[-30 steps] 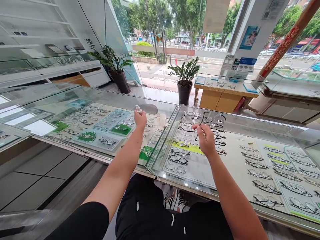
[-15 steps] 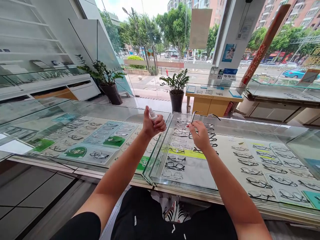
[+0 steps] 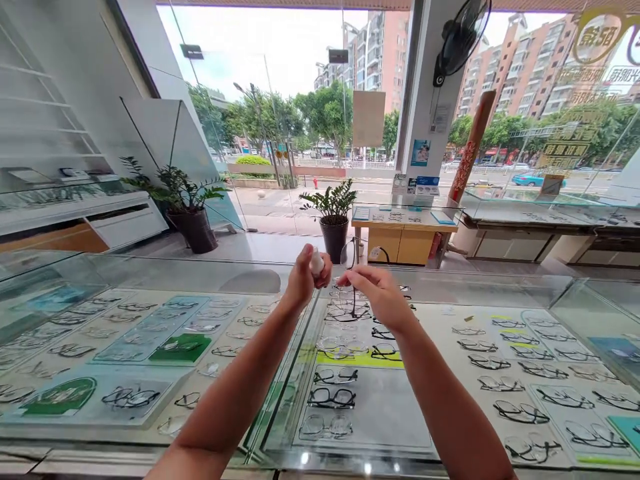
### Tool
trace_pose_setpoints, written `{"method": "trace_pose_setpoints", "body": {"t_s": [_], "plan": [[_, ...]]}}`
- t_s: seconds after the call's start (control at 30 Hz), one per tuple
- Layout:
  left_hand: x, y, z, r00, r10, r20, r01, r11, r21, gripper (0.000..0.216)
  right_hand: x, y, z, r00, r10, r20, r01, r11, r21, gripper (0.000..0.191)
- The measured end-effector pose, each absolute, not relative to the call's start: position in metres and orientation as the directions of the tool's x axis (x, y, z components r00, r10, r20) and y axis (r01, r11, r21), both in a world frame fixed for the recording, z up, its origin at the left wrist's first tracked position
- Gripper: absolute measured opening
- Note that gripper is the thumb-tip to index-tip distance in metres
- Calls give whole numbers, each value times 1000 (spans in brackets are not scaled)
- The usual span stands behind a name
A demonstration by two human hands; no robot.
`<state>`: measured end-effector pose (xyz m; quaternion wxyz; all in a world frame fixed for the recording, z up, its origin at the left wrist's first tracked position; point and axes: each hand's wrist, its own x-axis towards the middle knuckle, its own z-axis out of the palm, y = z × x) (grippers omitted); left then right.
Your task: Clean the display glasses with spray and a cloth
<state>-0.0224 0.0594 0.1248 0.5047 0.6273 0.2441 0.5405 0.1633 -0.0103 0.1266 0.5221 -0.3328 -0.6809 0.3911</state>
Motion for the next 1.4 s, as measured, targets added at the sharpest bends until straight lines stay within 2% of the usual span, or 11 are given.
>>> {"method": "trace_pose_setpoints", "body": {"t_s": [0.3, 0.57, 0.67, 0.77, 0.87, 1.03, 1.27, 1.4], "plan": [[-12, 62, 106, 264, 891, 369, -107, -353, 929, 83, 158, -14, 126, -267, 877, 399, 31, 421, -906, 29], [-19, 51, 108, 289, 879, 378, -155, -347, 925, 80, 154, -20, 125, -297, 866, 403, 12, 425, -905, 29], [-20, 45, 112, 313, 868, 384, -168, -348, 922, 81, 157, -19, 124, -243, 867, 434, 4, 448, -894, 28], [-19, 39, 115, 380, 843, 381, -129, -360, 924, 82, 160, -16, 124, -128, 885, 448, -66, 443, -894, 27], [-17, 34, 114, 434, 817, 379, -91, -379, 921, 82, 160, -13, 126, -39, 905, 424, -205, 409, -890, 26], [-14, 28, 112, 470, 800, 373, -74, -386, 920, 80, 158, -7, 124, -27, 919, 392, -372, 355, -858, 27], [-12, 28, 110, 479, 798, 366, -25, -405, 914, 81, 152, -1, 118, -31, 954, 297, -392, 262, -882, 27], [-11, 30, 107, 471, 796, 381, -44, -410, 911, 81, 149, 1, 116, -44, 956, 291, -391, 252, -885, 28]]}}
